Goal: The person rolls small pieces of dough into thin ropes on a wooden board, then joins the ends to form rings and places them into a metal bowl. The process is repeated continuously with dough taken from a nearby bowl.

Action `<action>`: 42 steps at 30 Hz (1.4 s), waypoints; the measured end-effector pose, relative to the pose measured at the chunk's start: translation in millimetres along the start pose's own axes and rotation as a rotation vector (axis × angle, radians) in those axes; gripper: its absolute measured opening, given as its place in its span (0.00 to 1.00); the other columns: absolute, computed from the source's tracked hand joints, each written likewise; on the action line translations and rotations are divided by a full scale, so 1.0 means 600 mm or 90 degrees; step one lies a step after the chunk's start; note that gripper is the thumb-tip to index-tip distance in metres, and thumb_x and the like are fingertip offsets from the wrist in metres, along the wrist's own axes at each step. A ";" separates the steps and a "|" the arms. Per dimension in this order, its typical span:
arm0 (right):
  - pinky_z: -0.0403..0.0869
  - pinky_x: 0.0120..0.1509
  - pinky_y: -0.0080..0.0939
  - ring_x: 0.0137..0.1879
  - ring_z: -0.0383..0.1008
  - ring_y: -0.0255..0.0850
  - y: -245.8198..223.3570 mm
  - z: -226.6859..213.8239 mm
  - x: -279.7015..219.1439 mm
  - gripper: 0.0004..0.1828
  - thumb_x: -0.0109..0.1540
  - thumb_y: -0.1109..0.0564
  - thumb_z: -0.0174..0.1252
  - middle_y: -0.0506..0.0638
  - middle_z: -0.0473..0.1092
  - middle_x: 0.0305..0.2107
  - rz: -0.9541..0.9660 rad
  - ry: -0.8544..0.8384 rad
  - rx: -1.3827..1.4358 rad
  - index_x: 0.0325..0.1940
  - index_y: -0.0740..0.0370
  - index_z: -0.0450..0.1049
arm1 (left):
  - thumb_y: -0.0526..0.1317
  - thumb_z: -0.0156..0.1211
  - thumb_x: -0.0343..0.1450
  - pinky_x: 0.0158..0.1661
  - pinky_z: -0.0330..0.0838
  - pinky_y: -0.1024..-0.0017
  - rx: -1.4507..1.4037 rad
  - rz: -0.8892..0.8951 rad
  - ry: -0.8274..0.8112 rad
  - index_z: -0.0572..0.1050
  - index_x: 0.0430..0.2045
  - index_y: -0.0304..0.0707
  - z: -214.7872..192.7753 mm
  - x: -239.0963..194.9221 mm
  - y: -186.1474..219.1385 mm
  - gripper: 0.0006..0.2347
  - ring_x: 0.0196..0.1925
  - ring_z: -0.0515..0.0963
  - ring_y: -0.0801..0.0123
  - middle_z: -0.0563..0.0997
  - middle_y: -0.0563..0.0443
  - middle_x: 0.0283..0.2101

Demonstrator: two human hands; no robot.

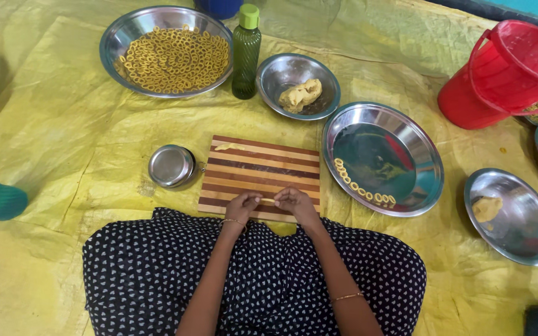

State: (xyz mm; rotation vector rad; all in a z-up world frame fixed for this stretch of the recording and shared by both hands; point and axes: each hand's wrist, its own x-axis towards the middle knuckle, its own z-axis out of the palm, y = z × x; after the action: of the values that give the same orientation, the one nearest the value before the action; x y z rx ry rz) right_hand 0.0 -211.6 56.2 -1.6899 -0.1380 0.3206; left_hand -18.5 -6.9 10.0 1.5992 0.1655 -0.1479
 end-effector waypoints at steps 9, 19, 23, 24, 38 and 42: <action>0.75 0.57 0.36 0.45 0.79 0.38 -0.014 -0.005 0.001 0.09 0.60 0.66 0.61 0.51 0.77 0.36 0.018 0.016 0.072 0.44 0.67 0.77 | 0.36 0.66 0.69 0.48 0.76 0.73 0.017 -0.026 -0.057 0.83 0.40 0.31 0.003 0.007 -0.012 0.10 0.44 0.83 0.67 0.86 0.45 0.41; 0.74 0.59 0.37 0.47 0.78 0.38 -0.020 -0.005 0.001 0.14 0.59 0.67 0.61 0.52 0.78 0.40 0.031 0.036 0.052 0.50 0.67 0.76 | 0.35 0.66 0.69 0.48 0.75 0.75 0.014 -0.010 -0.057 0.83 0.42 0.31 0.005 0.011 -0.017 0.10 0.44 0.83 0.69 0.87 0.46 0.42; 0.77 0.57 0.38 0.47 0.79 0.39 0.004 -0.006 0.012 0.11 0.62 0.66 0.59 0.53 0.77 0.40 0.020 0.036 0.069 0.49 0.68 0.74 | 0.35 0.64 0.69 0.48 0.76 0.75 -0.082 -0.015 -0.064 0.82 0.40 0.29 0.003 0.011 -0.022 0.09 0.43 0.83 0.70 0.87 0.47 0.41; 0.78 0.56 0.39 0.46 0.80 0.39 0.010 -0.005 0.015 0.10 0.62 0.66 0.58 0.52 0.76 0.40 0.001 0.032 0.074 0.48 0.69 0.73 | 0.35 0.65 0.69 0.48 0.75 0.75 -0.109 -0.026 -0.061 0.82 0.40 0.29 0.002 0.011 -0.021 0.09 0.43 0.83 0.70 0.86 0.47 0.41; 0.77 0.55 0.36 0.48 0.78 0.37 0.020 0.010 0.016 0.12 0.60 0.69 0.61 0.51 0.78 0.41 -0.022 -0.026 -0.016 0.48 0.67 0.77 | 0.32 0.67 0.68 0.52 0.75 0.75 -0.113 -0.028 -0.005 0.82 0.40 0.31 0.008 0.019 -0.015 0.08 0.46 0.81 0.71 0.85 0.48 0.43; 0.76 0.56 0.36 0.48 0.77 0.38 0.030 0.010 0.024 0.14 0.59 0.69 0.65 0.51 0.76 0.40 -0.039 -0.042 -0.001 0.48 0.67 0.74 | 0.31 0.65 0.67 0.53 0.77 0.74 -0.070 -0.060 -0.005 0.83 0.38 0.32 0.012 0.016 -0.005 0.08 0.47 0.82 0.69 0.85 0.49 0.48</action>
State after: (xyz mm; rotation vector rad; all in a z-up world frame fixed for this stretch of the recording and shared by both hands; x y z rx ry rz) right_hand 10.1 -204.8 36.2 -1.6744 -0.2381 0.3299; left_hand -9.6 -13.9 4.8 1.4820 0.2395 -0.2146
